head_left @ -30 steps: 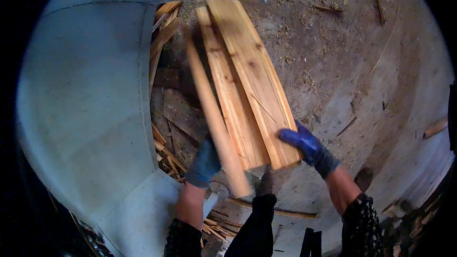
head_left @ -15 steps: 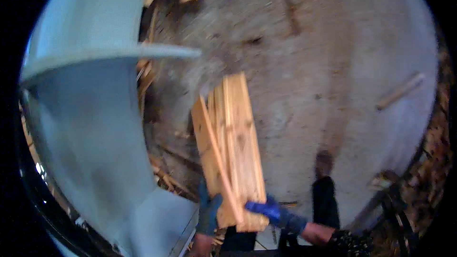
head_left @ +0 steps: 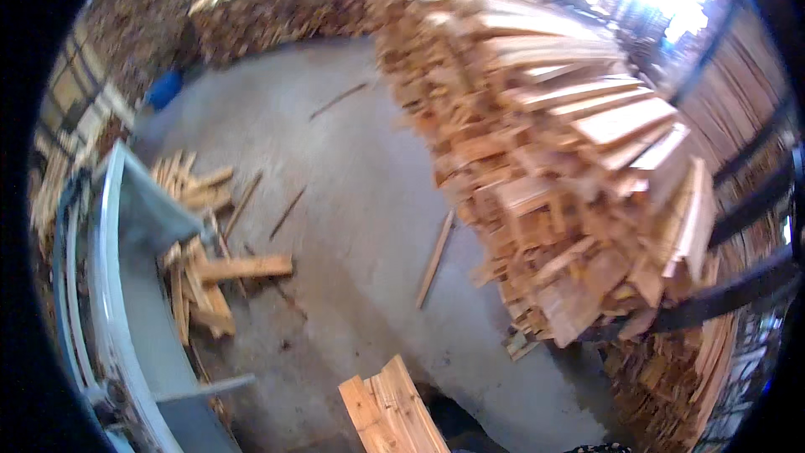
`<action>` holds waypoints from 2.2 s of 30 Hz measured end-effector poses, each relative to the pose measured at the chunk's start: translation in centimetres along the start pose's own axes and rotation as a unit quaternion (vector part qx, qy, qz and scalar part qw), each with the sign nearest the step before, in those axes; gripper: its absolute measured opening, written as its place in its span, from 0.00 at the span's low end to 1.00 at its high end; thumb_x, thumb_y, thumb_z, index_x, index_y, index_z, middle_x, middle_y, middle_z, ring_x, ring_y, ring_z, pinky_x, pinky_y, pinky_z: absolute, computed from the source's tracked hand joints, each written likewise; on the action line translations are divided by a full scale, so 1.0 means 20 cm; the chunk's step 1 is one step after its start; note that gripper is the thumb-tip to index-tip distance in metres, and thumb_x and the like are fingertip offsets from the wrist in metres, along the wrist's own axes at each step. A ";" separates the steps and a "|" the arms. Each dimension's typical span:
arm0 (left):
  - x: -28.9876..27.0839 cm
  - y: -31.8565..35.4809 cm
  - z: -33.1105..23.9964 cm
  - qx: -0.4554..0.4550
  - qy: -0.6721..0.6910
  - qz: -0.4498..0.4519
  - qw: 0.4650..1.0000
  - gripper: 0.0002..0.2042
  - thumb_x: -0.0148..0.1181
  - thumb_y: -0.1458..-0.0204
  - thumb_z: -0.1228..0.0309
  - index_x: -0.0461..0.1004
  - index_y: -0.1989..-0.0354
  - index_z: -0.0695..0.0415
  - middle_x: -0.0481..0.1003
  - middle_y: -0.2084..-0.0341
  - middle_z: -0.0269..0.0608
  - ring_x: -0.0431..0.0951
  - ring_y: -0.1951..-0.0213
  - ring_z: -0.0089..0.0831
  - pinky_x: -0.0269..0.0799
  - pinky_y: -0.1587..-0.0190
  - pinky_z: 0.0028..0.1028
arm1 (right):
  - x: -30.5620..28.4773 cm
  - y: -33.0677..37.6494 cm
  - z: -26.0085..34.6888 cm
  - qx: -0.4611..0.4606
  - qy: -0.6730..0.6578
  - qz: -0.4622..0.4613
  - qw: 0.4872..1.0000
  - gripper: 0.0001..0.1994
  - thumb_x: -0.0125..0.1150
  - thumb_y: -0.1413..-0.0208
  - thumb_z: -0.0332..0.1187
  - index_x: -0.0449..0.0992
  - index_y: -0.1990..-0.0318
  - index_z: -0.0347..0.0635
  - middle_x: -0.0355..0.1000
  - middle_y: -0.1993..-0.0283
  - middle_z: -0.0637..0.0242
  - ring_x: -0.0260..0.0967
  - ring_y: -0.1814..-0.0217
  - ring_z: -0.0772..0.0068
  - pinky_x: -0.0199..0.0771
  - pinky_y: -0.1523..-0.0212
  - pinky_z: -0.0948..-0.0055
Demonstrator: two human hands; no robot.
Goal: The person picks up bundles of wooden planks from a large pile and carries them to a metal conveyor belt. They place the planks onto the conveyor, which feeds them into a processing machine. The person repeats this process, gathering more planks from the floor and the main stack to keep the machine supplied.
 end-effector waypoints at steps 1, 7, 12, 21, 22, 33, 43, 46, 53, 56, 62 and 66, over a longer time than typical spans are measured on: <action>0.08 0.19 -0.29 0.158 -0.004 -0.018 0.987 0.36 0.68 0.53 0.56 0.62 0.40 0.65 0.68 0.47 0.41 0.67 0.52 0.34 0.68 0.53 0.32 | 0.05 0.20 0.43 -0.354 0.238 0.002 0.904 0.14 0.45 0.39 0.30 0.72 0.51 0.35 0.74 0.56 0.52 0.72 0.55 0.52 0.71 0.53 0.62; 0.30 0.76 -0.97 0.274 -0.030 0.076 0.958 0.28 0.62 0.47 0.69 0.61 0.40 0.66 0.69 0.48 0.46 0.72 0.51 0.32 0.70 0.51 0.30 | 0.05 0.42 0.77 -0.270 0.166 -0.162 0.935 0.17 0.50 0.41 0.33 0.68 0.46 0.36 0.72 0.51 0.53 0.70 0.50 0.57 0.69 0.49 0.64; 0.28 1.10 -1.02 0.384 -0.052 0.112 0.915 0.24 0.57 0.46 0.79 0.64 0.40 0.63 0.73 0.50 0.45 0.75 0.52 0.33 0.72 0.50 0.30 | 0.23 0.77 0.93 -0.230 0.082 -0.362 0.900 0.25 0.57 0.44 0.35 0.63 0.40 0.37 0.70 0.46 0.57 0.69 0.46 0.64 0.68 0.46 0.65; 0.85 2.10 -0.94 0.642 -0.179 0.206 0.717 0.40 0.63 0.50 0.78 0.46 0.31 0.59 0.56 0.36 0.49 0.62 0.42 0.36 0.64 0.47 0.32 | 0.43 1.74 0.87 -0.431 0.129 -0.547 0.706 0.37 0.67 0.52 0.32 0.55 0.35 0.36 0.68 0.44 0.51 0.66 0.42 0.64 0.66 0.44 0.66; 0.95 2.15 -0.91 0.655 -0.205 0.225 0.692 0.40 0.64 0.50 0.78 0.46 0.31 0.59 0.56 0.36 0.50 0.62 0.42 0.36 0.63 0.46 0.32 | 0.45 1.84 0.83 -0.465 0.134 -0.564 0.669 0.37 0.68 0.53 0.31 0.55 0.35 0.35 0.68 0.43 0.50 0.66 0.41 0.64 0.66 0.44 0.65; 2.75 2.68 -0.25 0.625 -0.243 0.515 0.534 0.40 0.61 0.54 0.77 0.46 0.33 0.67 0.62 0.42 0.49 0.66 0.44 0.36 0.65 0.43 0.34 | 0.02 3.24 0.04 -0.316 0.022 -0.835 0.451 0.37 0.66 0.56 0.29 0.55 0.37 0.32 0.70 0.50 0.42 0.71 0.49 0.49 0.73 0.51 0.58; 4.28 2.37 0.09 0.603 -0.406 0.476 0.496 0.33 0.61 0.49 0.69 0.56 0.35 0.62 0.71 0.49 0.44 0.71 0.56 0.22 0.70 0.53 0.25 | -1.05 4.16 -0.63 -0.307 -0.097 -0.886 0.333 0.24 0.62 0.48 0.32 0.66 0.44 0.31 0.72 0.51 0.58 0.68 0.51 0.72 0.70 0.53 0.71; 4.26 2.10 0.17 0.554 -0.519 0.435 0.484 0.29 0.62 0.49 0.65 0.62 0.39 0.62 0.73 0.52 0.45 0.73 0.56 0.24 0.70 0.52 0.26 | -1.04 4.08 -0.95 0.027 0.137 -0.970 0.200 0.19 0.59 0.46 0.29 0.69 0.46 0.35 0.73 0.54 0.55 0.71 0.53 0.63 0.70 0.53 0.69; 2.78 1.09 0.11 0.316 -0.606 0.310 0.661 0.28 0.60 0.49 0.52 0.68 0.47 0.62 0.77 0.58 0.44 0.77 0.59 0.34 0.72 0.55 0.31 | -0.81 3.19 -1.31 -0.077 -0.012 -0.866 0.493 0.19 0.56 0.43 0.33 0.70 0.45 0.38 0.71 0.46 0.54 0.69 0.44 0.60 0.67 0.45 0.68; 2.06 0.47 0.18 0.377 -0.698 0.199 0.576 0.28 0.57 0.53 0.47 0.74 0.52 0.57 0.77 0.57 0.47 0.78 0.58 0.45 0.72 0.55 0.37 | -0.72 2.61 -1.30 -0.061 0.015 -0.748 0.661 0.18 0.55 0.43 0.33 0.71 0.45 0.40 0.71 0.47 0.55 0.70 0.46 0.61 0.68 0.46 0.68; 1.07 0.34 -0.05 0.317 -0.530 0.069 0.783 0.23 0.58 0.53 0.49 0.78 0.58 0.55 0.79 0.64 0.47 0.78 0.62 0.43 0.72 0.57 0.35 | -0.50 1.57 -0.65 -0.070 0.275 -0.377 0.882 0.17 0.52 0.41 0.35 0.72 0.46 0.43 0.73 0.48 0.56 0.71 0.48 0.62 0.69 0.47 0.66; 0.69 0.09 -0.04 0.167 -0.097 0.130 0.972 0.19 0.60 0.48 0.57 0.72 0.52 0.54 0.75 0.66 0.36 0.75 0.66 0.28 0.72 0.67 0.29 | -0.47 1.10 0.05 -0.046 0.313 -0.291 0.903 0.16 0.52 0.40 0.36 0.72 0.46 0.44 0.72 0.48 0.57 0.71 0.47 0.63 0.69 0.47 0.66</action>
Point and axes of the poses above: each hand's wrist, its own y-axis away from the middle knuckle, its own x-axis out of the palm, z = x × y, the point moved 9 cm from there along -y, towards the middle knuckle
